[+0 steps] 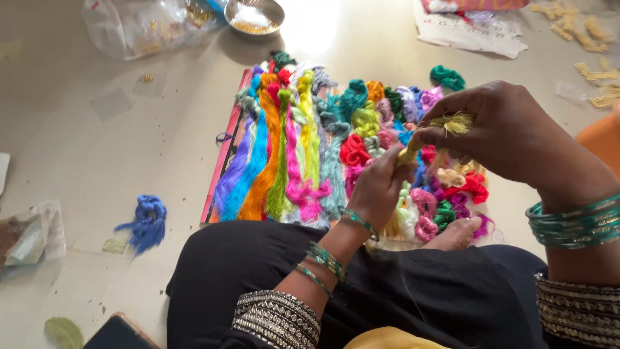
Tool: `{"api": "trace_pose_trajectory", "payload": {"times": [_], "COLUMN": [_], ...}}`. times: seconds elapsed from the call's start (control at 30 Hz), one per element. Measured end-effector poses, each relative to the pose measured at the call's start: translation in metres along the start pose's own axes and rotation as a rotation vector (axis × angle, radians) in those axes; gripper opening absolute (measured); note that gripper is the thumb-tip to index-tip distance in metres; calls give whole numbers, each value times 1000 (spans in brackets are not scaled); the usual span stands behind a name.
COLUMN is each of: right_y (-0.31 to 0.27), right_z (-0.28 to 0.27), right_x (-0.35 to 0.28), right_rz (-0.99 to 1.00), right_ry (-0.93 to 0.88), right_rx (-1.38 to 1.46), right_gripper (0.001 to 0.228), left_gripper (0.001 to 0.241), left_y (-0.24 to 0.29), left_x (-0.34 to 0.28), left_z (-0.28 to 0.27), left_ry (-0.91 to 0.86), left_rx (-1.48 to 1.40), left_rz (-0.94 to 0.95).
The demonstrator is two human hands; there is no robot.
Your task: Twisting and bundling colorful silk threads to prepare them for storage or packaging.
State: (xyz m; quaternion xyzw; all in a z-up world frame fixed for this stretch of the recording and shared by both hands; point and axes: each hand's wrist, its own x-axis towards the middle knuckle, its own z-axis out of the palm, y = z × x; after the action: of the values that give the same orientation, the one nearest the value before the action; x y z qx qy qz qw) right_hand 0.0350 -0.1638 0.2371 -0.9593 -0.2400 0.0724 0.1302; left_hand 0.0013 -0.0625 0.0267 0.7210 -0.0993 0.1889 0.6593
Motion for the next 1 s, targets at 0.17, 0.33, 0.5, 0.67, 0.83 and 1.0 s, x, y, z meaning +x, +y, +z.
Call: {"api": "trace_pose_trajectory", "payload": {"times": [0.17, 0.33, 0.5, 0.67, 0.83, 1.0], "right_y": [3, 3, 3, 16, 12, 17], "right_z": [-23, -38, -44, -49, -59, -59], "right_x": [-5, -10, -13, -10, -14, -12], "right_rz": [5, 136, 101, 36, 39, 26], "right_ry": [51, 15, 33, 48, 15, 121], "right_rx": [52, -77, -100, -73, 13, -75], "right_gripper": [31, 30, 33, 32, 29, 34], "left_gripper": [15, 14, 19, 20, 20, 20], "left_y": [-18, -55, -70, -80, -78, -85], "left_x": [-12, -28, -34, -36, -38, -37], "left_z": [16, 32, 34, 30, 29, 29], "left_ry": [59, -12, -106, -142, -153, -148], "left_rx": [75, 295, 410, 497, 528, 529], "left_rz": [90, 10, -112, -170, -163, -152]}}
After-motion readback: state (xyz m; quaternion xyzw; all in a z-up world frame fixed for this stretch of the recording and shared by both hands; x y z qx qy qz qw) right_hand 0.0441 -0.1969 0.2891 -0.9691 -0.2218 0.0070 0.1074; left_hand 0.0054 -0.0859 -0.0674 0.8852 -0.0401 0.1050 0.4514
